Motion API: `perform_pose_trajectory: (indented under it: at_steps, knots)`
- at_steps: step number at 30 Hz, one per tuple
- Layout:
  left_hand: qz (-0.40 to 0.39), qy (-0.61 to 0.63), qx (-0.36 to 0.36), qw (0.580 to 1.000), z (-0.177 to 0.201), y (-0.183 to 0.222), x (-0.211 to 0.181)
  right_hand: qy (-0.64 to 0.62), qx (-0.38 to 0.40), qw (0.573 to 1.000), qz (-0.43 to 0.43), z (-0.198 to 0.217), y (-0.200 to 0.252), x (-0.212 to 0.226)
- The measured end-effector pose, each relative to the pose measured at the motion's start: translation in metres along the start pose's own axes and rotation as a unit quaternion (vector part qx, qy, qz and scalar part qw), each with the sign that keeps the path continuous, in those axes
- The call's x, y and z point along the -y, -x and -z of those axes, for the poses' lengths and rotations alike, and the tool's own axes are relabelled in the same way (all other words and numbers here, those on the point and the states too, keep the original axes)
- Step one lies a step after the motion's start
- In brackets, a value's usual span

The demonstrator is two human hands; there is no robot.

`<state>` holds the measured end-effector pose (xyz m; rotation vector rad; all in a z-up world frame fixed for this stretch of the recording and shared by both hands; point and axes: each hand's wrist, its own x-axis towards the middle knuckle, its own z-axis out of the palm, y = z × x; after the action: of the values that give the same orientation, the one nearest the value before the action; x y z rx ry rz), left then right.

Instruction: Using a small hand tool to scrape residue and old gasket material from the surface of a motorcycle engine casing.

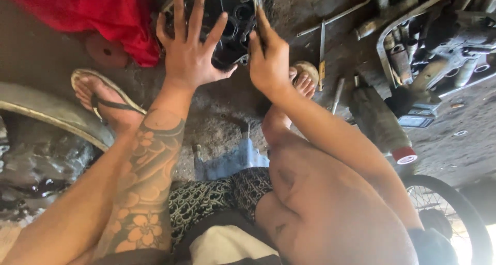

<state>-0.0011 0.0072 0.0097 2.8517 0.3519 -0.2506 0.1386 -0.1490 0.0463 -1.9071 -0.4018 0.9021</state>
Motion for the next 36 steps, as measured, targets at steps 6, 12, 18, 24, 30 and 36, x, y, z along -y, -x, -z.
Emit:
perform_pose_trajectory:
  at_steps: [6,12,18,24,30,36]
  knots:
    - [0.004,0.007,-0.002,1.000,-0.001,0.001,-0.001,-0.031,-0.009,0.999,0.015,0.028,0.003,-0.007]
    - [-0.009,0.006,-0.012,1.000,-0.004,0.001,0.002,0.183,0.087,0.978,0.047,0.060,-0.022,0.043]
    - [-0.010,0.008,-0.022,1.000,-0.003,0.001,0.002,0.386,0.184,0.903,-0.047,0.061,-0.053,0.090]
    - [-0.014,0.008,-0.020,1.000,0.000,0.000,0.001,0.483,0.262,0.834,0.043,0.048,-0.097,0.093]
    - [-0.011,-0.013,-0.025,1.000,0.001,0.000,0.000,0.531,0.272,0.796,0.106,0.010,-0.096,0.076]
    - [0.020,0.022,-0.013,0.999,0.003,0.000,-0.006,0.465,0.194,0.840,-0.200,-0.020,-0.043,0.042]
